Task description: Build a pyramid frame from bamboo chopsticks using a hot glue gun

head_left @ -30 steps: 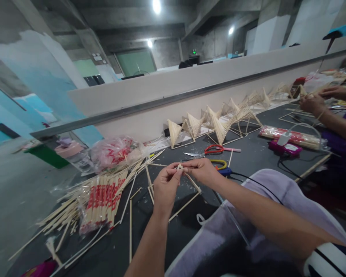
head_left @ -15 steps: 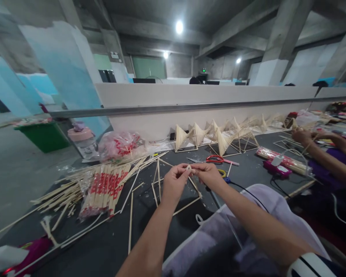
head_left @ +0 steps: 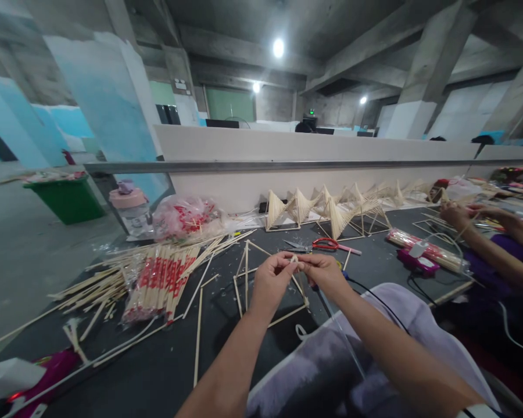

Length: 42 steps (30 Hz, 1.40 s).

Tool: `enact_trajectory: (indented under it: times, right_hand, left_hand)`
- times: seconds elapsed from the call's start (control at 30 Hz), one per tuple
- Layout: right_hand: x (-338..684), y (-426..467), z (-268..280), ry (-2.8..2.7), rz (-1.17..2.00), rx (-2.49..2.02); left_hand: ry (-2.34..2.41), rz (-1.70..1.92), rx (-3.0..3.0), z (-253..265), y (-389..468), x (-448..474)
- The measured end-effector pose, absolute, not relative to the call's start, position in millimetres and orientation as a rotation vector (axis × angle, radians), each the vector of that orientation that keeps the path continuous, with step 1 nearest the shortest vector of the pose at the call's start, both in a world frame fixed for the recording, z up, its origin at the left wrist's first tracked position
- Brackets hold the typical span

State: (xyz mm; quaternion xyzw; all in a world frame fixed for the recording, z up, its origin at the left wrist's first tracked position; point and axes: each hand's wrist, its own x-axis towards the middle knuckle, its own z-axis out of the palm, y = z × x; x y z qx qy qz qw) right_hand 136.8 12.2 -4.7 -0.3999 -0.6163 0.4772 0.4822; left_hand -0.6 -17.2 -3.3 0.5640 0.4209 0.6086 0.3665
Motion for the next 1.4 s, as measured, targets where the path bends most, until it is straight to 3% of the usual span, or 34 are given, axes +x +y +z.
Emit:
enact_trajectory:
  times: [0.47, 0.97, 1.4]
  right_hand:
    - [138.4, 7.7, -0.5, -1.496, 1.13, -0.935]
    - [140.8, 14.1, 1.8, -1.573, 1.226, -0.886]
    - [162.9, 26.3, -5.0, -1.72, 1.345, -0.872]
  left_hand:
    - [0.957, 1.53, 1.46, -3.5, -16.4, -5.6]
    - [0.938, 1.187, 1.605, 35.7, -31.8, -37.8]
    - [0.957, 0.944, 2.08, 29.8, -67.5, -45.6]
